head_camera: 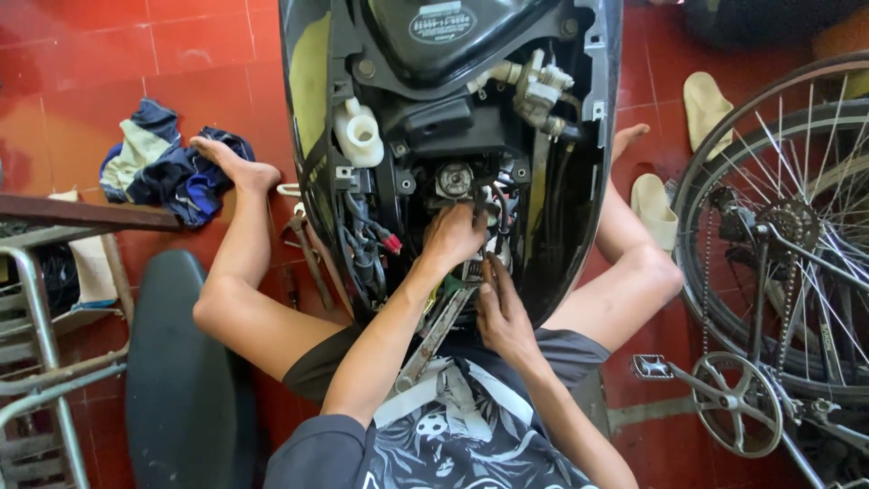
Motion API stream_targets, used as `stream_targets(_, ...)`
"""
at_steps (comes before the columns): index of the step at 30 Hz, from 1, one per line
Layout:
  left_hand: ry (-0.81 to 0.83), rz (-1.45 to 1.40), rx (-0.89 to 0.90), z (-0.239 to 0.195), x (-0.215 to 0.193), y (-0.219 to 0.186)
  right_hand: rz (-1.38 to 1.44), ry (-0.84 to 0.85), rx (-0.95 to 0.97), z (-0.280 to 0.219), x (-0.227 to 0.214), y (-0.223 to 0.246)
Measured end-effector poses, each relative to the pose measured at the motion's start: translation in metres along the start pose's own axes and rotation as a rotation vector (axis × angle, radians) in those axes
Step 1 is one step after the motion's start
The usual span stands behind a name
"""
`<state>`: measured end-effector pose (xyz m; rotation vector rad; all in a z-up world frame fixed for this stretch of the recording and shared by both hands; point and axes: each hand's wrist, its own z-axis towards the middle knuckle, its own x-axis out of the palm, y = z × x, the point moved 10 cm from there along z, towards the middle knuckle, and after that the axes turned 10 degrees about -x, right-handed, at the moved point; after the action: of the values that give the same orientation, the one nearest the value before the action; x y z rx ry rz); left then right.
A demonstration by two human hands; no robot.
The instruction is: Cleaning and maintaining internal motorcycle engine components using a brush, wrench, and small tools.
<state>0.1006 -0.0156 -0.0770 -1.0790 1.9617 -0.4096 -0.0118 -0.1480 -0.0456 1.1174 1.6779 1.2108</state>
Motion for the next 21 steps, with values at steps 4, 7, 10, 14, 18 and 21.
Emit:
stream_targets(4, 0.015, 0.067, -0.044, 0.005, 0.006, 0.002, 0.047, -0.027, -0.036, 0.003, 0.013, -0.028)
stream_targets(7, 0.001, 0.178, -0.067, 0.011, 0.002, 0.001, -0.086, -0.036, -0.064, 0.006, 0.038, 0.002)
stream_targets(10, -0.058, 0.241, -0.122, 0.01, -0.01, -0.005, -0.037, -0.098, -0.007, 0.008, 0.05, 0.022)
stream_targets(14, -0.031, 0.34, -0.075, 0.011, -0.018, -0.02, 0.392, -0.064, 0.101, 0.014, 0.066, 0.004)
stream_targets(18, -0.045, 0.33, -0.091, 0.0, -0.028, -0.021, 0.577, -0.01, 0.255, 0.015, 0.089, -0.029)
stream_targets(21, -0.052, 0.359, -0.053, -0.028, -0.039, -0.037, 0.641, -0.044, 0.341, 0.013, 0.093, -0.037)
